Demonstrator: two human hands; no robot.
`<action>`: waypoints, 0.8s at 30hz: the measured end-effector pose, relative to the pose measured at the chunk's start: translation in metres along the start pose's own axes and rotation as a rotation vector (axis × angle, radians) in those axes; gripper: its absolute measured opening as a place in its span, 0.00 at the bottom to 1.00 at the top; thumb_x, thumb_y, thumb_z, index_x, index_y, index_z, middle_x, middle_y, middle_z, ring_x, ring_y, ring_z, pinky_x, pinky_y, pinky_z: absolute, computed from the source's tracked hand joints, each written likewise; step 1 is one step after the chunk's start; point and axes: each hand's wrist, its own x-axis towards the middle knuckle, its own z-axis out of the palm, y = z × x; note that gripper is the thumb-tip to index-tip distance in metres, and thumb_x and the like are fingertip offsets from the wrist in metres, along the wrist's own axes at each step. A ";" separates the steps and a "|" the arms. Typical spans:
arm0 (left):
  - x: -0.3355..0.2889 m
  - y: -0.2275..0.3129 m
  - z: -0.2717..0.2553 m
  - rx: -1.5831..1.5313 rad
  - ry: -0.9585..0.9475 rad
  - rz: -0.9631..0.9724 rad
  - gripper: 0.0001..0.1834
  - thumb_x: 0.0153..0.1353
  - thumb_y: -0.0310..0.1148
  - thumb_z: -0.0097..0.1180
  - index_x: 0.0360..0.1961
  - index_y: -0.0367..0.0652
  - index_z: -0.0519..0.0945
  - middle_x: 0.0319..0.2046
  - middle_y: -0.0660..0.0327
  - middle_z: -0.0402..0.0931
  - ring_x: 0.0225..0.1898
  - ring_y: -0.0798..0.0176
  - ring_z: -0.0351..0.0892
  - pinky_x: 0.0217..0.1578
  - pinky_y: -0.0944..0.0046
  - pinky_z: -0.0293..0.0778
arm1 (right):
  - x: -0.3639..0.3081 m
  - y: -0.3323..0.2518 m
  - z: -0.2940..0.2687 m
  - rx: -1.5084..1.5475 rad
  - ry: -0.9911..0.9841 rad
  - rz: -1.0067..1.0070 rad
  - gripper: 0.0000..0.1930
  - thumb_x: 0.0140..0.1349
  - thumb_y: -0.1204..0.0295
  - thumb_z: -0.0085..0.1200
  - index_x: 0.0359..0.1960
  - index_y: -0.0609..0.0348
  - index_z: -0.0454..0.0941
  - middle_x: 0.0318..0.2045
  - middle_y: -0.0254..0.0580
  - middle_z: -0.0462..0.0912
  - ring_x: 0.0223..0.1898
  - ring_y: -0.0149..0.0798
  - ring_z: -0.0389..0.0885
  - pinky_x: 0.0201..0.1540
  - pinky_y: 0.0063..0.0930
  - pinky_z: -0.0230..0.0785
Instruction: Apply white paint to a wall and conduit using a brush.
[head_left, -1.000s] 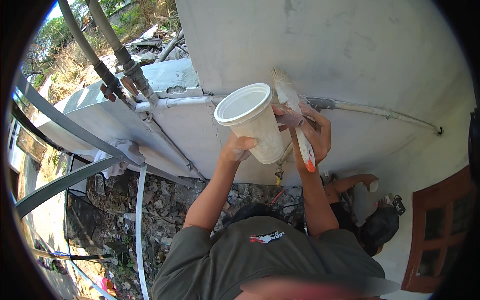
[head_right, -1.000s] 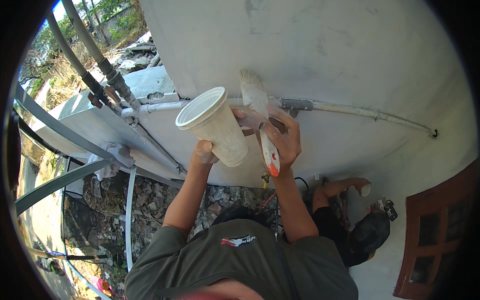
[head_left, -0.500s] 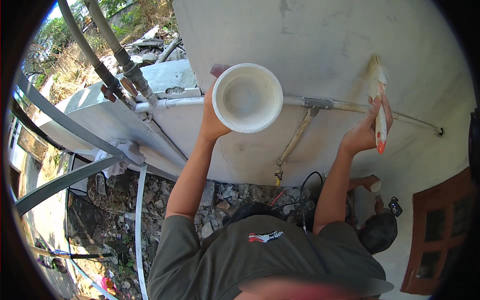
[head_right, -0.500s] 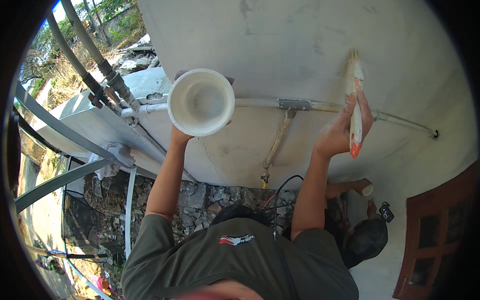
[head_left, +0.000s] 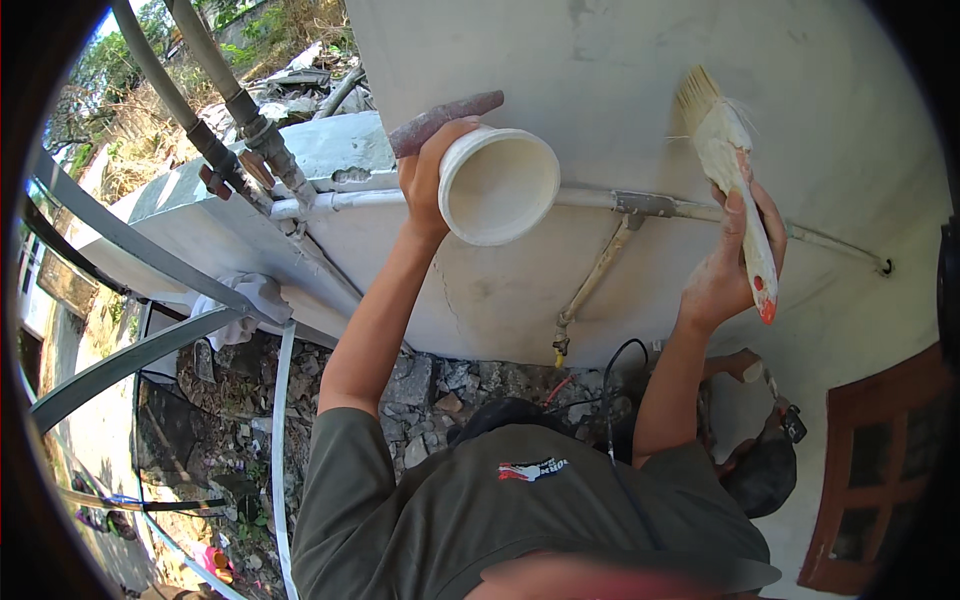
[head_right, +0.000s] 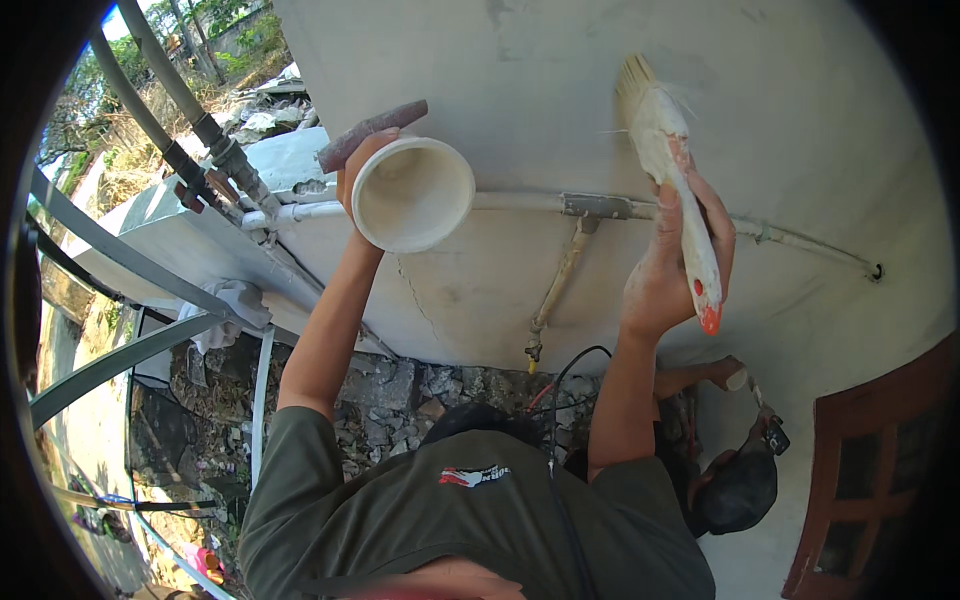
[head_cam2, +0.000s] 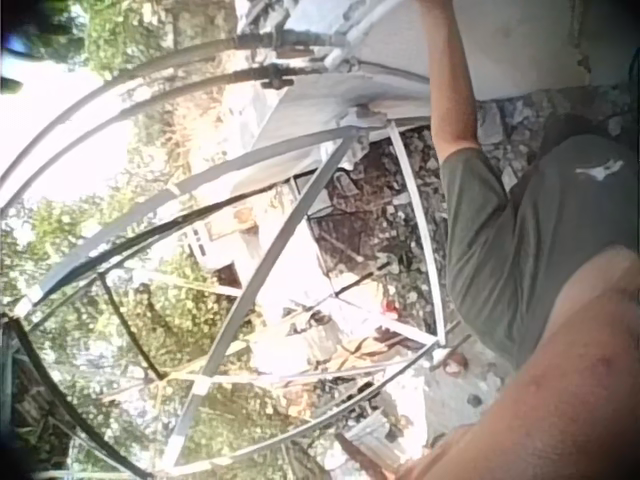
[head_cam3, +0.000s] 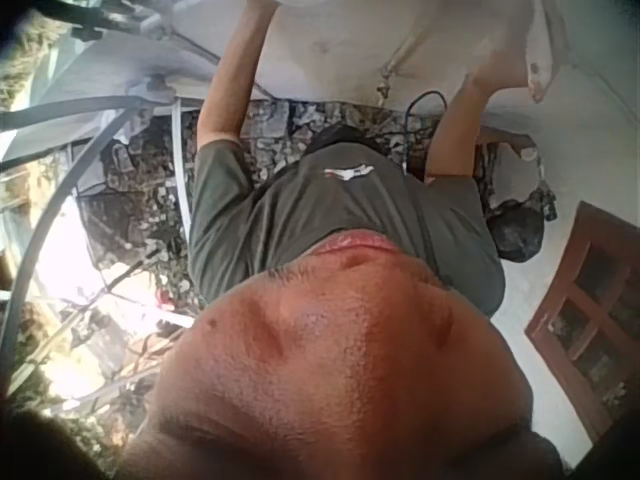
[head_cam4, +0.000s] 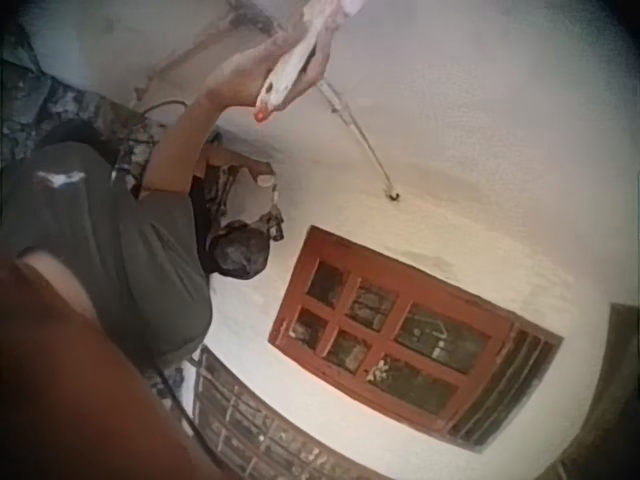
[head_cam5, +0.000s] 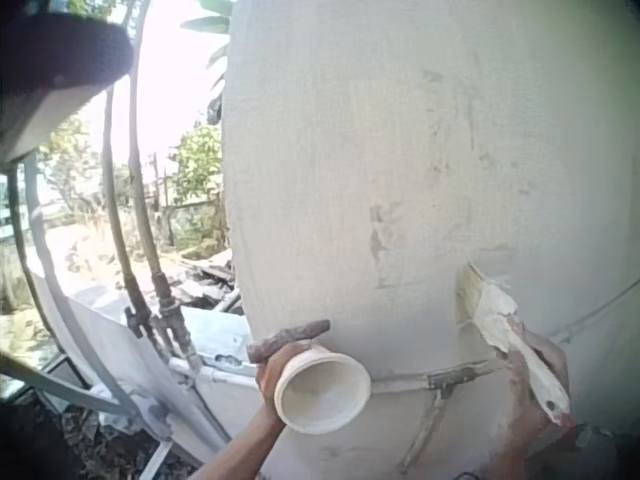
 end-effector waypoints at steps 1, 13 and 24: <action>-0.003 -0.004 -0.001 0.025 0.051 0.038 0.22 0.47 0.28 0.72 0.45 0.36 0.80 0.39 0.55 0.84 0.40 0.51 0.82 0.45 0.56 0.75 | 0.007 -0.002 -0.003 -0.096 0.035 -0.078 0.12 0.64 0.81 0.60 0.48 0.70 0.78 0.45 0.49 0.84 0.46 0.38 0.83 0.51 0.34 0.78; -0.022 -0.022 0.038 0.030 0.196 0.012 0.25 0.50 0.27 0.71 0.50 0.36 0.77 0.48 0.53 0.80 0.45 0.55 0.81 0.43 0.61 0.77 | -0.085 0.021 0.031 -0.201 -0.493 -0.191 0.16 0.56 0.84 0.63 0.47 0.64 0.83 0.44 0.50 0.86 0.43 0.44 0.86 0.47 0.33 0.78; -0.087 -0.045 0.056 -0.653 0.230 -1.103 0.26 0.50 0.28 0.72 0.50 0.37 0.76 0.46 0.55 0.78 0.44 0.58 0.80 0.44 0.64 0.79 | 0.137 -0.040 0.015 -0.330 -0.919 0.032 0.12 0.59 0.74 0.66 0.46 0.57 0.86 0.41 0.38 0.87 0.39 0.29 0.82 0.41 0.22 0.75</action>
